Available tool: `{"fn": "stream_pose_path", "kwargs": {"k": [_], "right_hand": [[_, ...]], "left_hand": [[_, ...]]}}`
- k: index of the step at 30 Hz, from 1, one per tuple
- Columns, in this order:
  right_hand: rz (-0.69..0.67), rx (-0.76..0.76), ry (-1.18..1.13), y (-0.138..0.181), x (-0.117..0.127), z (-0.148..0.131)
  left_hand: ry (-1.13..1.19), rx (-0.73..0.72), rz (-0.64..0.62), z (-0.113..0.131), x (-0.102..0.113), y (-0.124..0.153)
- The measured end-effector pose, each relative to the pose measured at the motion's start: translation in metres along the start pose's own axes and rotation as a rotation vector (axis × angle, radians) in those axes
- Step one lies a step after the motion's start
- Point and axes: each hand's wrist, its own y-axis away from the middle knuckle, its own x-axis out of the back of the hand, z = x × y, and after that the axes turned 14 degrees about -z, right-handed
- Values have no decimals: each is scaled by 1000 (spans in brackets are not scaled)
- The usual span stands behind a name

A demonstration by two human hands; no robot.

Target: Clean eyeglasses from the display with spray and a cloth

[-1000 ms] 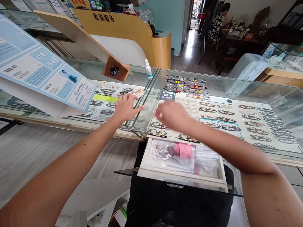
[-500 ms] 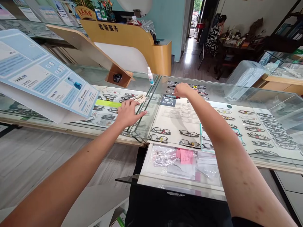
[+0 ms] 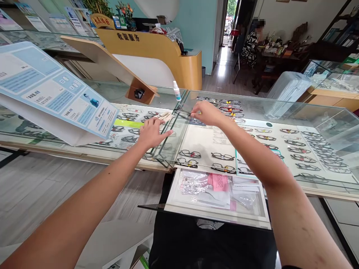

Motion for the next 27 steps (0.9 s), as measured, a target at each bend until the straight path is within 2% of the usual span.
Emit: {"fn": "stream_pose_path", "kwargs": {"k": [2,4,7,9,11,13,16,22,27], "right_hand": [[-34,222,-135,40,-4,-34],[-114,321,-201,88,-19,-66],[-198,297,-253,155,-66,-94],[-247,211,-266,185,-106,-93],[-293,103,-261,196,-145,-78],[-340,-15,-191,189,-176,-57],[-309,-166,-56,151,-203,-26],[-167,-276,56,45,-218,17],[-128,-322,114,-16,-233,42]], "left_hand": [[-5,-3,4,-1,-1,-1],[-6,-6,-2,-2,-2,-1],[1,-7,-14,-2,-2,-2],[2,-3,-15,-2,-2,-1],[2,2,-18,-1,-1,-1],[4,9,-19,1,-1,0],[2,17,-23,2,0,1],[-11,6,-8,0,-1,1],[-9,8,-16,-2,-1,0]]}}
